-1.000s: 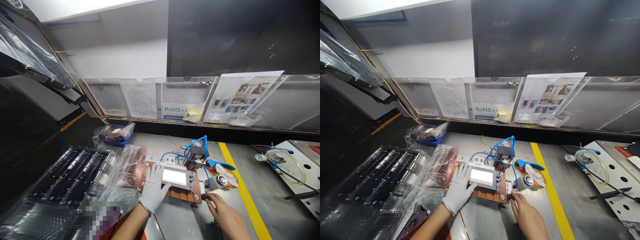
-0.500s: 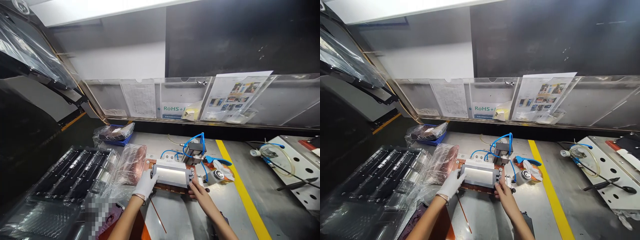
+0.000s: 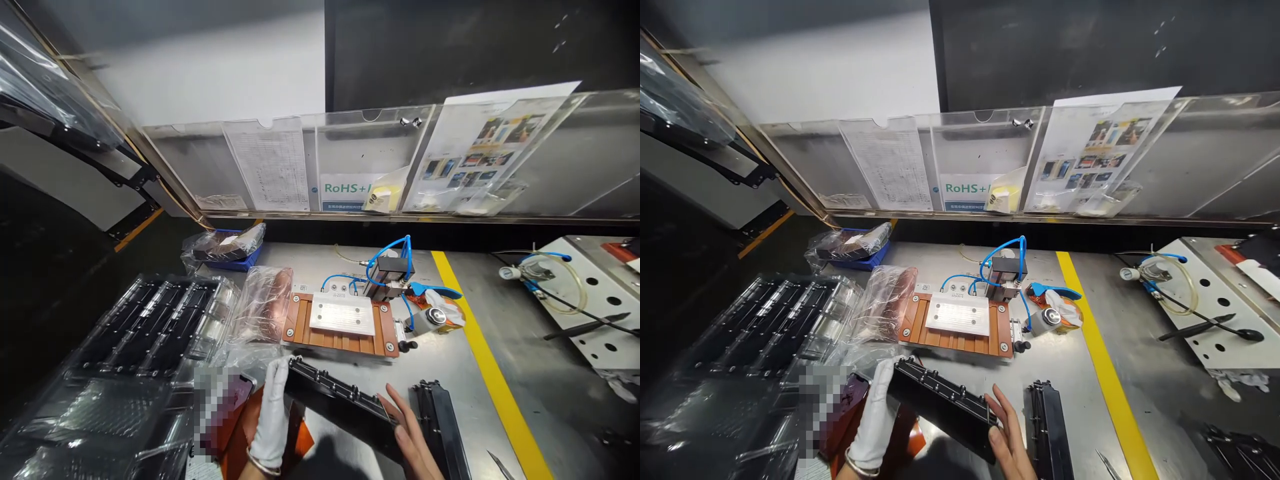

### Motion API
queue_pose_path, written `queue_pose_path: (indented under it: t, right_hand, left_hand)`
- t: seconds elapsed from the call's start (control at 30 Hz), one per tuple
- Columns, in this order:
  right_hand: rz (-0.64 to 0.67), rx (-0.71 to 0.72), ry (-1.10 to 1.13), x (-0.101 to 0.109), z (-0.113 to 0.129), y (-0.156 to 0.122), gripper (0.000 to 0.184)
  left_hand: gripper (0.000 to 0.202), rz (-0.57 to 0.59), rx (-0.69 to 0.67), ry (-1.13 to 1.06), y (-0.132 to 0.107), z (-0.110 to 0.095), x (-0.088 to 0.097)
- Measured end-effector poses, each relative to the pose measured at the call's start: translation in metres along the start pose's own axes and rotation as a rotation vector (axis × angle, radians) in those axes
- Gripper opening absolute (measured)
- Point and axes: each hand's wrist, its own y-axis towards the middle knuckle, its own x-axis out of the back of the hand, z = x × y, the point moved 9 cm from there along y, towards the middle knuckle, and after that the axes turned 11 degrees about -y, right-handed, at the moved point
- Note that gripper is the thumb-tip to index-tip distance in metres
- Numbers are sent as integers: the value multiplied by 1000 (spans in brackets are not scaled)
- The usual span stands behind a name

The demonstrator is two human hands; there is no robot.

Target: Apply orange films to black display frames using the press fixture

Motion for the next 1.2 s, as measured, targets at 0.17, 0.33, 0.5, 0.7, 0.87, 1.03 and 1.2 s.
queue_pose_path:
  t: [0.17, 0.33, 0.5, 0.7, 0.87, 1.03, 1.2]
  right_hand:
    - [233, -39, -273, -8, 14, -10, 63]
    - [172, 73, -409, 6, 21, -6, 54]
    - [142, 101, -448, 2, 24, -5, 51]
    - [-18, 103, -380, -7, 27, -13, 52]
    - [-27, 124, -347, -20, 25, -13, 51]
    - [67, 90, -444, -20, 19, -11, 52]
    - [67, 45, -527, -8, 18, -15, 53]
  left_hand:
    - [27, 78, -66, 65, 2, -34, -6]
    - [28, 358, -569, 631, -21, -99, -36]
    - [32, 893, -539, 1154, -48, -65, -84]
    - [35, 933, -469, 1034, -64, -50, -114]
    - [38, 1015, -254, 818, -95, -36, -139]
    - [41, 1079, -431, 951, -89, -46, -131]
    - [30, 954, -460, 1496, -45, -47, -85]
